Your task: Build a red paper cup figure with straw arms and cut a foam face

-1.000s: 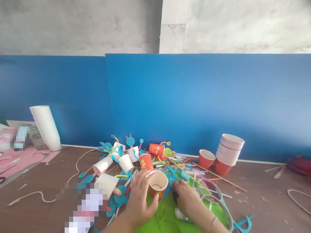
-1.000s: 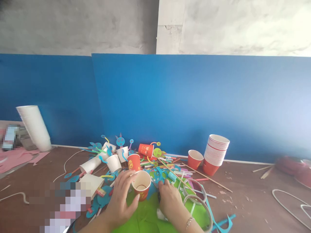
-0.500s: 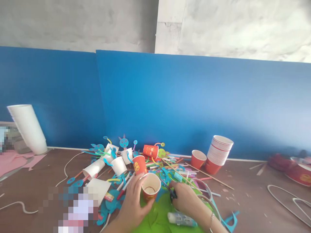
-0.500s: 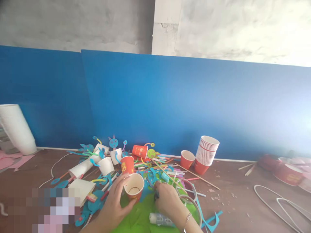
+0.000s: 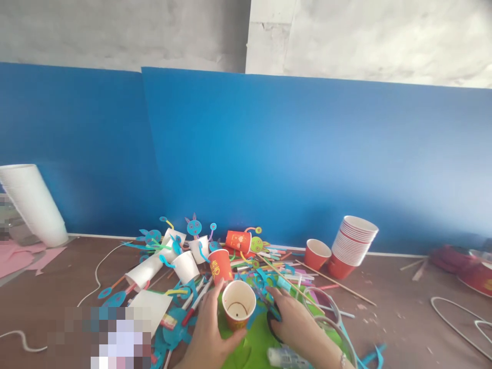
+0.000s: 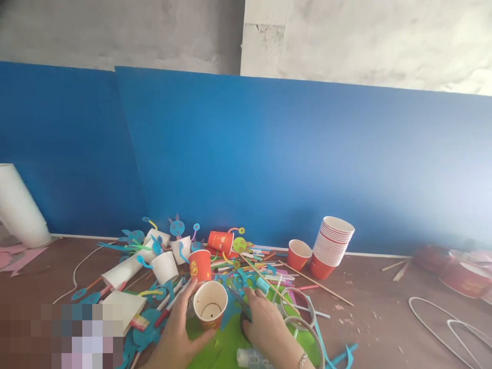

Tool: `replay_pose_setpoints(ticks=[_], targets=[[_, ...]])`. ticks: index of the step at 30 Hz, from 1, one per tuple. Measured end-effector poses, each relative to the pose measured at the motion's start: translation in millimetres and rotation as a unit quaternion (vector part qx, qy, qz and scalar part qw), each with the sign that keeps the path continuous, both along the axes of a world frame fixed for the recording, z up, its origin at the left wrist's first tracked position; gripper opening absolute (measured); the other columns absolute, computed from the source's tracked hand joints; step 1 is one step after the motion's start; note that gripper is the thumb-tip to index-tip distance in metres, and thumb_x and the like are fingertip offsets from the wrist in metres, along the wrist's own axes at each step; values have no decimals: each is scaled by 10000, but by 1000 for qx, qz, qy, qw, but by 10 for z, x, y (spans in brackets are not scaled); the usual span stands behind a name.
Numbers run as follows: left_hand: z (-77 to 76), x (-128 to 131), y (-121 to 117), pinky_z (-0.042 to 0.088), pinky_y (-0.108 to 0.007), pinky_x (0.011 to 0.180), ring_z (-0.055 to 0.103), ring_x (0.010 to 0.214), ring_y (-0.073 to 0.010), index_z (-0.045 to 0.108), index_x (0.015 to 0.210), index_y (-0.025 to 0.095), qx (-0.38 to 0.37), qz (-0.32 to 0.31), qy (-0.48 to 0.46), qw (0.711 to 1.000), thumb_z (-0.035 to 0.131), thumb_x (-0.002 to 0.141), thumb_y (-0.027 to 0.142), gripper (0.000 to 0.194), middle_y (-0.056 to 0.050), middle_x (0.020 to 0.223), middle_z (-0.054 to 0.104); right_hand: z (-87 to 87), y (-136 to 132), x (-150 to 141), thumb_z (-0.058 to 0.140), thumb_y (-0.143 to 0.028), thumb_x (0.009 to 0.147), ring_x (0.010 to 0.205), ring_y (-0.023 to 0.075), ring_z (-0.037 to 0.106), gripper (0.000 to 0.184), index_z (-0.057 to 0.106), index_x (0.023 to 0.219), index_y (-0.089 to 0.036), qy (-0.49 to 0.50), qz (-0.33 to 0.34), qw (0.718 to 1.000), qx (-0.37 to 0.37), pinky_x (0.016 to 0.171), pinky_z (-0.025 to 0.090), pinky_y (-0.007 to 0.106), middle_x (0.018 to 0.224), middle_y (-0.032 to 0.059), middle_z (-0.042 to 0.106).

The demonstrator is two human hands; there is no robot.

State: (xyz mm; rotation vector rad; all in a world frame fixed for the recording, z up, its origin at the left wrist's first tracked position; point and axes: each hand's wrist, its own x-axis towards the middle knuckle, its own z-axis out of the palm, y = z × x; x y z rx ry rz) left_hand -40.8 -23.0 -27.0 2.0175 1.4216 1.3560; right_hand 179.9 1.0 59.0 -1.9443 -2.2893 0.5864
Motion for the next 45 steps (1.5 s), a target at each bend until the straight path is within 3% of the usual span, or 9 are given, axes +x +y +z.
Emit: replay_pose_setpoints(ticks=[3,7,16,23,25,28,32,39,45], targets=[[-89,-6,25,386,-562,1036,406,1325,-379,172,1494,225,-12,5,-24,1000,697,741,252,918,-172,1442,424,11,-47,-69,559,-93,692,1120,312,610,679,497,1368,-116,-1,10,1000,-7,943,450,382,1277,197,594],[-193,2,70,415,-538,1012,434,1305,-381,212,1488,234,-12,7,-27,1000,688,747,273,882,-164,1434,444,59,-104,-118,535,-68,705,1024,301,657,391,696,1054,-137,-21,17,999,-32,897,482,364,1128,155,665],[-123,35,64,468,-514,975,484,1269,-363,242,1468,239,54,20,23,998,645,798,311,786,-155,1392,498,29,-114,-123,547,-53,683,1086,280,606,403,722,1030,-157,4,32,999,-14,950,445,333,1108,143,637],[-128,73,78,449,-546,984,474,1269,-365,300,1440,229,62,44,-7,997,574,840,320,666,-154,1358,514,-1,-76,-75,531,-65,649,914,196,647,355,761,880,-208,136,121,983,-34,790,478,230,996,54,679],[-126,76,81,444,-542,992,475,1269,-358,312,1430,223,53,40,-14,998,566,843,314,646,-152,1341,524,9,-2,18,497,-63,683,884,177,663,392,771,907,-231,164,113,980,-20,781,480,216,964,27,727],[-119,72,84,446,-532,991,489,1256,-360,324,1427,222,43,36,-24,998,559,844,345,640,-152,1346,522,32,227,247,448,-76,760,870,180,685,392,776,923,-214,133,0,990,51,788,493,233,949,30,767],[-93,68,68,426,-513,1019,452,1297,-361,306,1448,210,36,33,-37,998,543,859,380,657,-152,1395,483,38,625,563,396,-25,758,936,248,673,420,769,917,-136,80,-60,991,93,847,473,330,973,120,752],[18,19,6,376,-553,1055,431,1310,-380,173,1500,211,24,-6,-98,995,661,804,314,856,-199,1434,426,-85,970,521,428,38,692,1177,206,557,558,712,1120,-180,56,17,991,121,1005,383,290,1195,83,675],[38,-11,-7,351,-582,1063,359,1356,-386,120,1507,247,11,-47,-103,993,669,802,234,894,-211,1455,373,-105,991,301,462,-19,742,938,218,652,385,767,920,-172,42,43,993,102,830,448,275,967,89,739]])
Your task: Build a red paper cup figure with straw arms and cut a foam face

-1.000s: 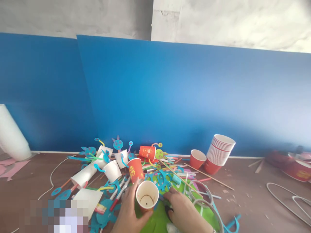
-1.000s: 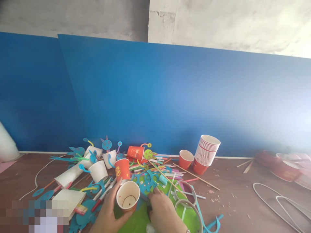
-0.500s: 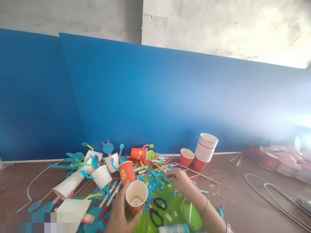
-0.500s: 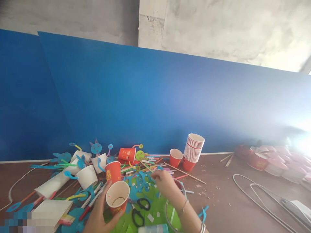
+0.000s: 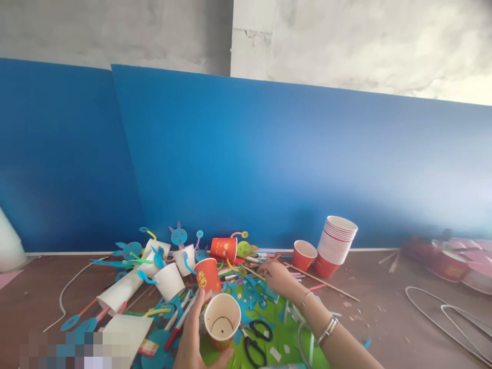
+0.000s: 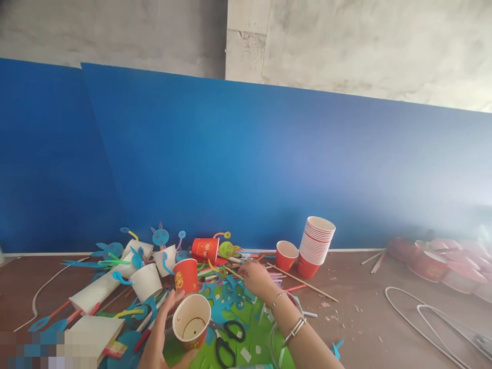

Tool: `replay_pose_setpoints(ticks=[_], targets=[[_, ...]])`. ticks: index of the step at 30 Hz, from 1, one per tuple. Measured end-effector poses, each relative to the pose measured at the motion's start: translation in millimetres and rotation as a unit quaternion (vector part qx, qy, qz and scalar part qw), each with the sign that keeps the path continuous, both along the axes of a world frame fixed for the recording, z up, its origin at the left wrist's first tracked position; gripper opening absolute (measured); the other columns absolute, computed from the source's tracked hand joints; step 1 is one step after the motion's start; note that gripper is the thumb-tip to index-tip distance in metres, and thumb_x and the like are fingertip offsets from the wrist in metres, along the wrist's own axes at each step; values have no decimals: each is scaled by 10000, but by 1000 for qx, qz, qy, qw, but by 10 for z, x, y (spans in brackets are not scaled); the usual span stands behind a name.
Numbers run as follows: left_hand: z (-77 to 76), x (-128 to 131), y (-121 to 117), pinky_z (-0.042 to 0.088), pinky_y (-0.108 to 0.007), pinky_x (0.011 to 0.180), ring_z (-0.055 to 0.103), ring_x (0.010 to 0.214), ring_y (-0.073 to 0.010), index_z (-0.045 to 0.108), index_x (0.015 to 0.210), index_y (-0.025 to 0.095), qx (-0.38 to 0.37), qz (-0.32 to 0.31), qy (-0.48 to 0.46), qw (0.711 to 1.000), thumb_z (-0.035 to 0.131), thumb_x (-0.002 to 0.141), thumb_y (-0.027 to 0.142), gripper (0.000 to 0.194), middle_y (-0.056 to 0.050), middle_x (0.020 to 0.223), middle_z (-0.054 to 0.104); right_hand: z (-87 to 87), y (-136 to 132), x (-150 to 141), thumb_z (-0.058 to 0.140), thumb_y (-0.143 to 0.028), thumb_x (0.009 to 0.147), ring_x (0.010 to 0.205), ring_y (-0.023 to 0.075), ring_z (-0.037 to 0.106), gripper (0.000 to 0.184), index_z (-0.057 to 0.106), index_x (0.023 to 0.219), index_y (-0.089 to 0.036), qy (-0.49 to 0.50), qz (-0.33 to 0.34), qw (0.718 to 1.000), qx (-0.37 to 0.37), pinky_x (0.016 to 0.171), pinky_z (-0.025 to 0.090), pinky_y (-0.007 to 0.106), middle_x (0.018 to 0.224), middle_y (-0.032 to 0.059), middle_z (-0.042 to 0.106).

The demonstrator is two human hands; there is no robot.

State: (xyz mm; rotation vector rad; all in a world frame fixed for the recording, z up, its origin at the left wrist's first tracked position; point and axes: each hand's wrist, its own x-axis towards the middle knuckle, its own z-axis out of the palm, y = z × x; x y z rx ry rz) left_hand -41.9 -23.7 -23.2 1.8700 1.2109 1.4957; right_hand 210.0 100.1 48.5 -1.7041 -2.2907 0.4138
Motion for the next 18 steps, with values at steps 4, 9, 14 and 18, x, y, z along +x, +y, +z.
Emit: replay_pose_setpoints(ticks=[4,9,14,18], targets=[[-24,5,11,357,-576,1062,359,1355,-386,142,1500,252,-3,8,13,1000,663,787,188,886,-199,1450,382,19,29,-85,415,-35,802,920,205,654,394,759,934,-173,-10,-25,1000,3,787,440,262,964,94,736],[-22,-1,19,365,-572,1059,383,1338,-390,167,1492,230,4,14,18,1000,643,769,184,867,-196,1426,409,-17,130,-151,455,-14,746,1018,236,618,445,750,1021,-203,-29,-53,998,-1,848,434,307,1053,110,706],[-3,11,32,408,-557,1036,421,1313,-399,199,1489,231,11,31,16,999,677,757,217,875,-183,1405,449,-78,193,-163,497,9,684,1186,214,552,688,564,1330,-216,1,-35,999,2,956,414,292,1289,95,623],[3,24,42,430,-536,1025,457,1287,-389,210,1484,226,16,31,10,999,689,761,225,868,-189,1386,466,-95,271,-89,436,42,687,1179,215,579,644,610,1274,-158,20,-43,999,-1,983,416,304,1254,110,658]])
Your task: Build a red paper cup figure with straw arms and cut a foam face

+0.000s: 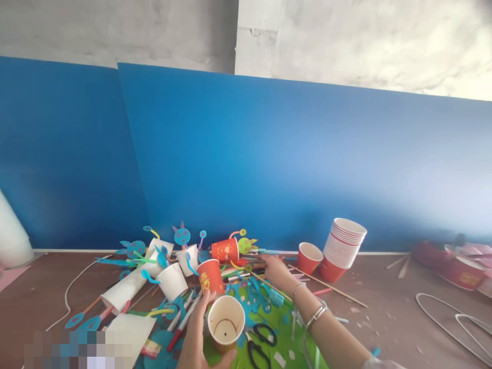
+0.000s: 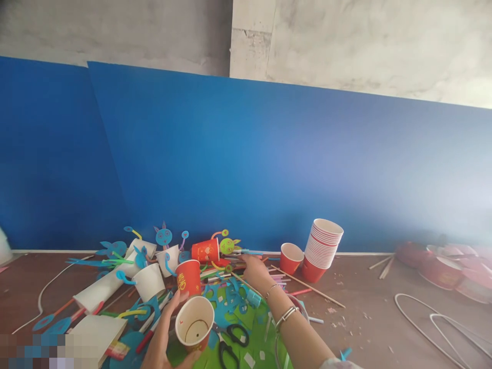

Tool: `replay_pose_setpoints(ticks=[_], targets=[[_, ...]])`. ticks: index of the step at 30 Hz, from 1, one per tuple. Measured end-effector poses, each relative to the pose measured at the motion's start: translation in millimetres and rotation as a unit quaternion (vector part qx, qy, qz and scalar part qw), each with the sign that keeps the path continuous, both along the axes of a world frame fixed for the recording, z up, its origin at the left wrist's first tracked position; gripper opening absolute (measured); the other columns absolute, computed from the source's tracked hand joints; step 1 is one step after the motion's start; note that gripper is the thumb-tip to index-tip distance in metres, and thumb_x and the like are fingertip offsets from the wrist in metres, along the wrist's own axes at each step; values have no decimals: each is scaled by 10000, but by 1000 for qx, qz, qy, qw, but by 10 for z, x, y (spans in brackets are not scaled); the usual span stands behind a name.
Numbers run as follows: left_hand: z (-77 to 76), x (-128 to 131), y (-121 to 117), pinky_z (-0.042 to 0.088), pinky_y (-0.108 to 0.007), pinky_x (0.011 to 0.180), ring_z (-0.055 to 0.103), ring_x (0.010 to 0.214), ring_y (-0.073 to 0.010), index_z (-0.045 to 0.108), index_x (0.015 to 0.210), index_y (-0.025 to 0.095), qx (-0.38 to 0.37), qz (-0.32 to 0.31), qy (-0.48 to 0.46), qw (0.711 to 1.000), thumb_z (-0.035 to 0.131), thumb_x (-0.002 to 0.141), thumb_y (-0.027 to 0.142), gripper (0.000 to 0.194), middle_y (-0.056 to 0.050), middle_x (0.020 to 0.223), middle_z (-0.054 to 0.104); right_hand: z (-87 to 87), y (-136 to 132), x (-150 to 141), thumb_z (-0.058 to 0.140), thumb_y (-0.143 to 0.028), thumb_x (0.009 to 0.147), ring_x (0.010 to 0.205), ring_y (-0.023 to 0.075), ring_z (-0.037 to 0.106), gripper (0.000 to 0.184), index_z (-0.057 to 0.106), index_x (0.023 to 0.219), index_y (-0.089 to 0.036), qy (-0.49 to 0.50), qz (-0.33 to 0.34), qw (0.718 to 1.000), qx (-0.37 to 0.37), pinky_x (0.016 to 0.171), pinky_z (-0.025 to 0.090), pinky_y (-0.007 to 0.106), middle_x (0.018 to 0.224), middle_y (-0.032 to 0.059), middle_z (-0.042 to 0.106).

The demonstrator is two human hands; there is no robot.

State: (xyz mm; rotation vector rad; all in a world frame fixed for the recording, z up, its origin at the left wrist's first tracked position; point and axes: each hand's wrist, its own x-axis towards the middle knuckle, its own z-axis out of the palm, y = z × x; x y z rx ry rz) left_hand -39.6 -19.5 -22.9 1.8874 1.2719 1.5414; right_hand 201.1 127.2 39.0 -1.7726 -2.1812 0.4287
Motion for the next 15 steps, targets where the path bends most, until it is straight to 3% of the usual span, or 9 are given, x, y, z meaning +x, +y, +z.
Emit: replay_pose_setpoints(ticks=[4,10,15], targets=[[-10,-4,4,415,-540,1036,461,1283,-389,204,1490,236,0,-7,-4,1000,668,785,273,845,-184,1385,474,0,92,90,422,56,677,1192,248,573,609,651,1211,-130,5,-19,1000,2,983,416,326,1257,134,654],[-12,11,0,440,-513,1010,484,1263,-372,205,1490,223,-5,10,-4,1000,612,836,314,775,-190,1357,479,0,177,164,411,88,630,1136,190,603,694,632,1229,-184,21,-18,1000,1,918,434,250,1235,69,674],[14,17,-8,435,-511,1010,478,1262,-373,200,1483,224,-7,-1,-11,1000,613,828,266,776,-195,1363,470,60,87,141,437,6,732,1055,265,616,439,687,1076,-103,7,-37,999,31,875,440,333,1105,160,695]])
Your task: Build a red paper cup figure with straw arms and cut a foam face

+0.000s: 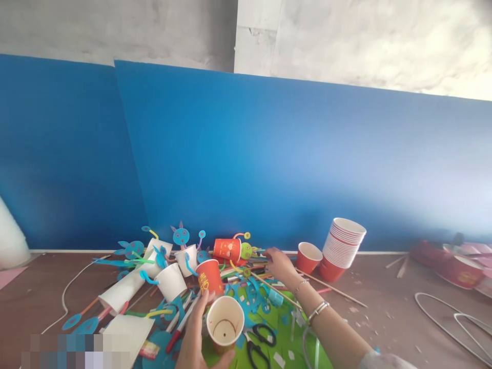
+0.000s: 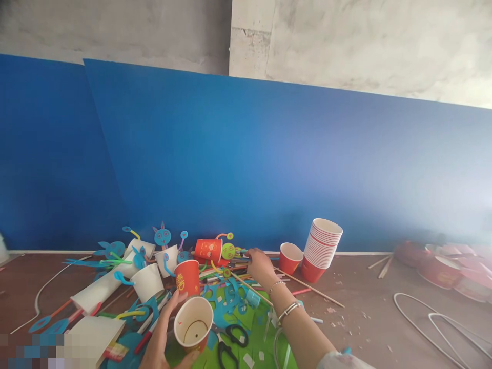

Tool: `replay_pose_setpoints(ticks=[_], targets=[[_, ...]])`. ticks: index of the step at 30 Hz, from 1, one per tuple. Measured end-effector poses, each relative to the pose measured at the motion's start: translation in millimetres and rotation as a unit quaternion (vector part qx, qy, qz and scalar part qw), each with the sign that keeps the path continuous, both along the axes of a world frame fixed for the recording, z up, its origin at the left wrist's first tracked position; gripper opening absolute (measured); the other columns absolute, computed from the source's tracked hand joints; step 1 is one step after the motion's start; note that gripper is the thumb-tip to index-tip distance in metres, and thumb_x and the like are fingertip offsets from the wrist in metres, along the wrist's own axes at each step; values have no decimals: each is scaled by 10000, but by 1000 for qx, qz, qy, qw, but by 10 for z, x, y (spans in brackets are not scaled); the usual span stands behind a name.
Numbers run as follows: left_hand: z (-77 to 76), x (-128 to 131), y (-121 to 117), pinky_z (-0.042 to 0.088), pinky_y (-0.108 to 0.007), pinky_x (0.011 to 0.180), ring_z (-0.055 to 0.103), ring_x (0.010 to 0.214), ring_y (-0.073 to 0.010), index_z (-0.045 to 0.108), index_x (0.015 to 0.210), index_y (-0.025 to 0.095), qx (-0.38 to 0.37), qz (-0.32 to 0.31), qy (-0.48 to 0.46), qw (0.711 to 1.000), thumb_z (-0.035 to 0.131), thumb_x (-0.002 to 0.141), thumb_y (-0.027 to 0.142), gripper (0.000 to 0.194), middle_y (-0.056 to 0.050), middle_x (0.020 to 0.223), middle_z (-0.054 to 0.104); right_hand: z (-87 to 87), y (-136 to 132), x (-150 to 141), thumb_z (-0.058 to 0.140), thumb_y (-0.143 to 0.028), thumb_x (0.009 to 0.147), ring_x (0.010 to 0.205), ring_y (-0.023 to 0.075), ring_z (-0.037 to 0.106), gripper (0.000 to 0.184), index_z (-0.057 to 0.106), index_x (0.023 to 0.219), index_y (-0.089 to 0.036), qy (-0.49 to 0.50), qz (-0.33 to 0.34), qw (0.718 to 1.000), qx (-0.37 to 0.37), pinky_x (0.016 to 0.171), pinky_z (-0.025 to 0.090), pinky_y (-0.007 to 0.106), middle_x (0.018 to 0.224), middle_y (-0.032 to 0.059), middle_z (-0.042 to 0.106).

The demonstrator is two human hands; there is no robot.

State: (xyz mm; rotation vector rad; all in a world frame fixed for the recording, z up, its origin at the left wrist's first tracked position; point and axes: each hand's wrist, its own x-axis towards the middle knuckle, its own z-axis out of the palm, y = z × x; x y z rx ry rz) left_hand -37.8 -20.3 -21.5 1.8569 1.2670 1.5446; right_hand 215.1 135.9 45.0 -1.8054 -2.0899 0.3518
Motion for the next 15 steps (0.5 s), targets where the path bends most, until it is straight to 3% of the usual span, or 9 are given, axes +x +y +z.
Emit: replay_pose_setpoints(ticks=[4,6,9,15], targets=[[-2,-9,-9,403,-525,1042,428,1307,-380,212,1475,242,-10,-5,3,1000,629,799,248,794,-173,1401,449,65,-180,-219,455,-42,775,1060,240,595,340,733,943,-141,0,75,997,20,924,406,309,1028,110,719],[-12,-17,-9,400,-519,1047,423,1312,-377,216,1475,244,-11,-7,1,1000,625,799,250,790,-168,1412,441,77,-268,-374,454,-26,761,990,203,622,367,753,903,-184,0,134,991,8,895,420,266,962,60,739],[-26,-30,-2,405,-520,1039,438,1300,-377,213,1479,238,-12,-10,-4,1000,636,795,264,804,-170,1413,441,64,-343,-569,469,-3,716,1000,212,618,413,757,936,-200,-10,189,982,-3,905,423,277,984,56,737],[-43,-27,10,410,-520,1023,460,1276,-383,206,1485,220,1,-14,3,1000,648,795,287,822,-188,1393,450,7,-295,-631,452,5,747,1089,257,593,530,650,1206,-169,-24,162,987,-7,914,432,329,1146,122,685]])
